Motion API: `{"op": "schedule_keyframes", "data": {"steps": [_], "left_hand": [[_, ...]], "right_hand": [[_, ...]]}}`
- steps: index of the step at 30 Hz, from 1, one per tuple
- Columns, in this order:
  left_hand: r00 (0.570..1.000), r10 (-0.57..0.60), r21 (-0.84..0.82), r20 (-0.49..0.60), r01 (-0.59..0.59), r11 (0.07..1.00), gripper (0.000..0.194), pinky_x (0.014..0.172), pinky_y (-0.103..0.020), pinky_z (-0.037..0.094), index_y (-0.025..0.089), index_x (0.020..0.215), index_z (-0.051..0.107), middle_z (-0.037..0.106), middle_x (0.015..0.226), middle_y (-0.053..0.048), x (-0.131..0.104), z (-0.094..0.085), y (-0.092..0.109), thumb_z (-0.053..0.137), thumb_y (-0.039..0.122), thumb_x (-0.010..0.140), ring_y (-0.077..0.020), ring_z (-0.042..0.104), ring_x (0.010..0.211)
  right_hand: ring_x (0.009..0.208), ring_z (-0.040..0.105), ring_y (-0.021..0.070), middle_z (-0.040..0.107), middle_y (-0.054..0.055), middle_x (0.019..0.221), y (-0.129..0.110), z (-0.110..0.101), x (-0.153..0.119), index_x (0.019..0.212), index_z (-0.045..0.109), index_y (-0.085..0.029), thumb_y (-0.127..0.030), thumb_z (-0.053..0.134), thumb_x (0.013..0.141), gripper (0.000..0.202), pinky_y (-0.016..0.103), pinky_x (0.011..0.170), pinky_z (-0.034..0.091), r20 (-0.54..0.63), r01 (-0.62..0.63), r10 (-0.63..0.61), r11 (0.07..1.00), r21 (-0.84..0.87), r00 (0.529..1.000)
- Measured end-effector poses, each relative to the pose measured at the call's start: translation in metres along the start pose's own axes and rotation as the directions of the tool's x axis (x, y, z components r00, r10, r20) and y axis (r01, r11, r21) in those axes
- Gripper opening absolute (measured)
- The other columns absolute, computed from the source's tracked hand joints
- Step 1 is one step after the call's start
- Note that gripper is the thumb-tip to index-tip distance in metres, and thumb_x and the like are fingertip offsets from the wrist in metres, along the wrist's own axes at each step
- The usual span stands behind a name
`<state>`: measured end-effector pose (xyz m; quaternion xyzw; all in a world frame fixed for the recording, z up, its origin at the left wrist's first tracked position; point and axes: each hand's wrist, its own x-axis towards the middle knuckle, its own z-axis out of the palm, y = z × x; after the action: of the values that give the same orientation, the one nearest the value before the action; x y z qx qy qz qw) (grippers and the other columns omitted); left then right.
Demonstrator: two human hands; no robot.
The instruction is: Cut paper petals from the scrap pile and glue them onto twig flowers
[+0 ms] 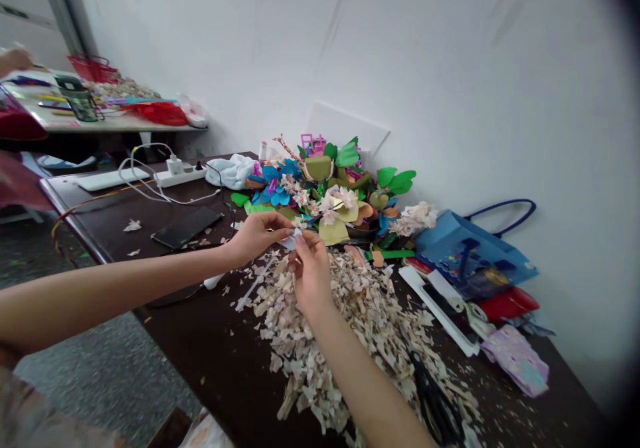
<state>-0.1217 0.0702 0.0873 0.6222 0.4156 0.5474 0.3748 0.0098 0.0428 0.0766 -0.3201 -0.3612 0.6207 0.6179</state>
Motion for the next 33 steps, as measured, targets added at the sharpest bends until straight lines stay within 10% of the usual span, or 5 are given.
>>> {"op": "schedule_keyframes", "data": {"steps": [14, 21, 33], "left_hand": [[1.0, -0.01, 0.028, -0.021, 0.011, 1.0, 0.021, 0.069, -0.029, 0.051, 0.013, 0.078, 0.065, 0.069, 0.078, -0.006, 0.001, -0.002, -0.009, 0.071, 0.032, 0.07, -0.0162, 0.064, 0.073], [1.0, -0.01, -0.006, -0.024, 0.01, 1.0, 0.022, 0.068, -0.029, 0.052, 0.014, 0.079, 0.065, 0.069, 0.078, -0.007, 0.006, -0.002, -0.018, 0.071, 0.033, 0.07, -0.0158, 0.064, 0.071], [0.999, -0.053, -0.065, -0.001, 0.053, 0.996, 0.018, 0.065, -0.027, 0.051, 0.014, 0.075, 0.065, 0.067, 0.074, -0.004, -0.001, 0.009, -0.008, 0.071, 0.03, 0.069, -0.0146, 0.062, 0.069]], "right_hand": [[0.044, 0.039, 0.0067, 0.046, -0.008, 0.055, -0.006, -0.012, -0.004, 0.076, 0.052, -0.022, -0.032, 0.066, 0.072, 0.018, 0.02, 0.041, 0.029, -0.052, 0.13, -0.13, 0.991, -0.018, 0.99], [0.06, 0.053, 0.0093, 0.06, 0.001, 0.096, -0.024, -0.014, -0.017, 0.081, 0.052, -0.024, -0.032, 0.062, 0.079, 0.013, 0.022, 0.044, 0.035, 0.074, 0.277, -0.274, 0.96, -0.045, 0.959], [0.046, 0.041, 0.0068, 0.049, -0.007, 0.058, 0.003, -0.009, 0.016, 0.08, 0.057, -0.019, -0.031, 0.07, 0.065, 0.023, 0.02, 0.043, 0.033, -0.044, 0.124, -0.126, 0.991, -0.044, 0.991]]}}
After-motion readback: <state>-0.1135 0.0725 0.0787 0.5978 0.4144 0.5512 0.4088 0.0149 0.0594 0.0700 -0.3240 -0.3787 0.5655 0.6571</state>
